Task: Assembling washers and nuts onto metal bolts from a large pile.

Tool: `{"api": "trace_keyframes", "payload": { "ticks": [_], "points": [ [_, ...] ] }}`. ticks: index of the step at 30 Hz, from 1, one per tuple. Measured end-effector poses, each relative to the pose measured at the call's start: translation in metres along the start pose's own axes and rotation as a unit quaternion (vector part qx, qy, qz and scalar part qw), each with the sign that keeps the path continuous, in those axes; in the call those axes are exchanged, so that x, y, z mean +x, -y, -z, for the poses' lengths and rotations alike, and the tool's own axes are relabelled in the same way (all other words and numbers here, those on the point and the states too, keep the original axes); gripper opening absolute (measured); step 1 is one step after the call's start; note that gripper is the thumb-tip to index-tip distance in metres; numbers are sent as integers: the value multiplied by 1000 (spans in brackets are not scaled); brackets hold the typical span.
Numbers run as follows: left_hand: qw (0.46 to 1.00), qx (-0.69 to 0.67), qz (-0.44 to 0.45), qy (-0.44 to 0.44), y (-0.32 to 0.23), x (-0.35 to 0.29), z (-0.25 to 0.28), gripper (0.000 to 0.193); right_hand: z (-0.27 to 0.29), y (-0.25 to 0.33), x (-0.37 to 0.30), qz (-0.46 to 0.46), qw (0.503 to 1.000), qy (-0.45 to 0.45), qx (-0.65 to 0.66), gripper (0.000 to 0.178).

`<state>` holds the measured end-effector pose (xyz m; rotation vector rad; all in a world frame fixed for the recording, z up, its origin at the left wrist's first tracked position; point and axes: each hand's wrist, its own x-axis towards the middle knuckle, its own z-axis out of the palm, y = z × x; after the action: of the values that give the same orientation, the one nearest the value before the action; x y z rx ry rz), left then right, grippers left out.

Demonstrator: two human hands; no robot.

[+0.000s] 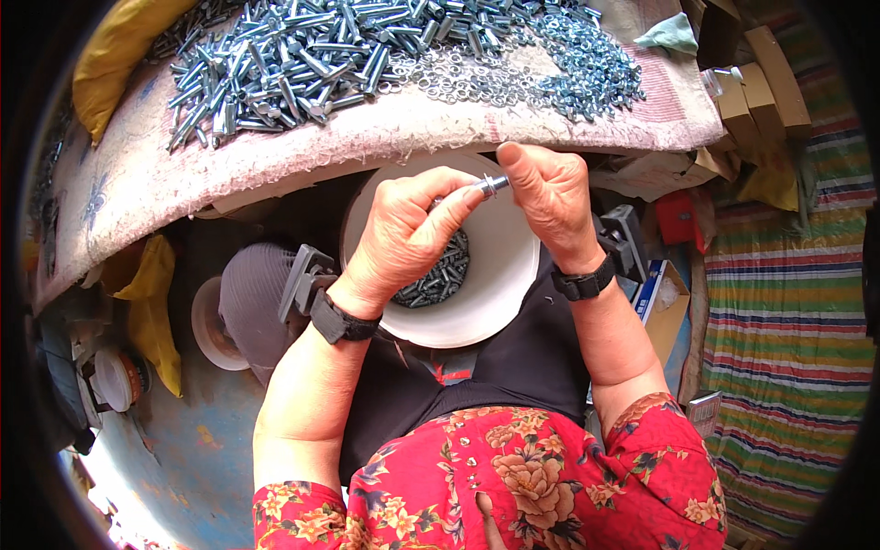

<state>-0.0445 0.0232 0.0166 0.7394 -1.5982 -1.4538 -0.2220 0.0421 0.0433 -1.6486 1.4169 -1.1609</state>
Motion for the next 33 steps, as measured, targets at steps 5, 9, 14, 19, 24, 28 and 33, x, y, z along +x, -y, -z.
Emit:
{"api": "trace_keyframes", "payload": {
  "ticks": [5, 9, 14, 19, 24, 28, 33],
  "points": [
    [994, -80, 45, 55, -3, -3, -2, 14, -3, -14, 32, 49, 934, -180, 304, 55],
    [990, -102, 80, -47, 9, -5, -1, 18, -58, 37, 2, 176, 950, -141, 216, 56],
    [951, -282, 109, -68, 10, 8, 9, 27, -71, 45, -43, 328, 918, 74, 208, 43],
    [932, -333, 139, 1, 8, -3, 7, 26, -17, 18, -5, 75, 993, -25, 91, 22],
    [924, -332, 180, 55, 5, -8, 8, 23, -14, 10, -5, 41, 996, 61, 41, 14],
    [982, -130, 131, 38, 8, -6, 4, 25, -19, -12, -10, 156, 981, -41, -103, 27],
    [971, -129, 199, 33, 1, -1, 5, 85, -7, -23, -18, 26, 996, -63, -50, 35]
  ]
}}
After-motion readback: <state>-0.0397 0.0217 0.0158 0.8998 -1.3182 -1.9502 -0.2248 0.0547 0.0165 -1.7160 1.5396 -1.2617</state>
